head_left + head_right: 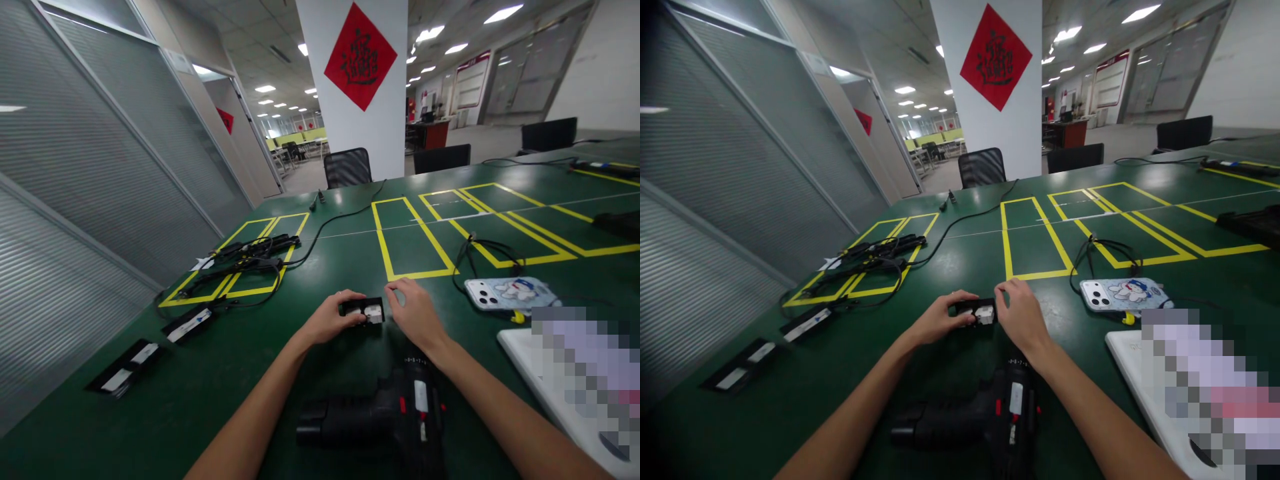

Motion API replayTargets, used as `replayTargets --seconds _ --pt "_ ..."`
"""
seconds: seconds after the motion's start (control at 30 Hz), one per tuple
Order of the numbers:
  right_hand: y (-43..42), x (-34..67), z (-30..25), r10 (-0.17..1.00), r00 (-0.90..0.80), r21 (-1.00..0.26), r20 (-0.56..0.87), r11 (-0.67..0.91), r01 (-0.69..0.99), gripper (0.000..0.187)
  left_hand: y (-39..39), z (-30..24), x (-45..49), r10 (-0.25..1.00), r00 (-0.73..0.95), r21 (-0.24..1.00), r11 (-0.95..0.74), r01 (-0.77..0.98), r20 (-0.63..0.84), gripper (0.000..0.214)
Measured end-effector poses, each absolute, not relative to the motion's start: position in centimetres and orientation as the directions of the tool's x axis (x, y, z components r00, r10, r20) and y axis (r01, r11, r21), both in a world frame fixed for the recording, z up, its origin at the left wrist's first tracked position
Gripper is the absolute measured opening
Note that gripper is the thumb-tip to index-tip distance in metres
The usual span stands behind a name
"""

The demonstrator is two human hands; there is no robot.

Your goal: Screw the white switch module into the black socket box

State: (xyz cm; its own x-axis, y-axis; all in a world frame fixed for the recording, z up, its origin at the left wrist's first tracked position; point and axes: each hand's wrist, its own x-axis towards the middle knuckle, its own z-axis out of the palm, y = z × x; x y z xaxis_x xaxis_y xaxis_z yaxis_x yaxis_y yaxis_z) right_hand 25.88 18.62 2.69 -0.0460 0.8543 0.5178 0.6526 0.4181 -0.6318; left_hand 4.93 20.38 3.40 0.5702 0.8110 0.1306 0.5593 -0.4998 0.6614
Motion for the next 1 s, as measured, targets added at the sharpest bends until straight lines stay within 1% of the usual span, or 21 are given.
replayTargets --seconds 0.2,0.3,0.4,0.5,0.57,0.6,0.67,0.73,0.8,0.9,1.0 --pt "19.1 26.6 2.4 0.834 0.071 -0.641 0.547 0.362 0.677 0.022 19.8 4.3 5.1 0.857 0.48 0.722 -0.451 0.525 0.187 0.039" --pt "19.1 26.8 2.4 0.836 0.064 -0.635 0.545 0.361 0.683 0.023 18.6 6.4 5.5 0.878 0.418 0.707 -0.447 0.548 0.232 0.038" --pt "19.2 26.9 2.6 0.844 0.007 -0.619 0.536 0.387 0.683 0.023 15.9 9.0 6.2 0.872 0.436 0.68 -0.46 0.571 0.224 0.034" --pt "19.5 26.8 2.7 0.851 -0.047 -0.594 0.523 0.403 0.696 0.023 11.9 10.6 6.9 0.847 0.512 0.66 -0.466 0.589 0.141 0.033" --pt "19.8 26.4 2.6 0.862 -0.064 -0.583 0.503 0.393 0.711 0.025 9.2 10.7 7.1 0.835 0.548 0.64 -0.449 0.624 0.051 0.046" --pt "19.9 26.2 2.4 0.87 -0.076 -0.579 0.487 0.387 0.718 0.025 8.0 10.5 7.1 0.819 0.573 0.615 -0.433 0.659 -0.037 0.053" --pt "19.9 25.7 2.1 0.881 -0.115 -0.558 0.459 0.387 0.734 0.026 6.0 9.7 7.2 0.788 0.595 0.564 -0.423 0.709 -0.157 0.067" --pt "19.6 25.3 1.8 0.875 -0.173 -0.491 0.452 0.406 0.77 0.025 4.8 8.7 7.3 0.776 0.596 0.509 -0.434 0.743 -0.207 0.08" --pt "19.1 25.1 1.7 0.859 -0.215 -0.388 0.464 0.416 0.823 0.023 4.3 7.7 7.6 0.785 0.581 0.448 -0.449 0.773 -0.216 0.089" --pt "18.4 25.3 2.1 0.831 -0.225 -0.25 0.51 0.393 0.885 0.023 4.6 6.5 8.4 0.795 0.571 0.377 -0.475 0.795 -0.203 0.09" --pt "18.0 25.7 2.7 0.799 -0.214 -0.192 0.562 0.378 0.906 0.024 5.6 5.8 9.1 0.787 0.586 0.37 -0.494 0.787 -0.195 0.085"
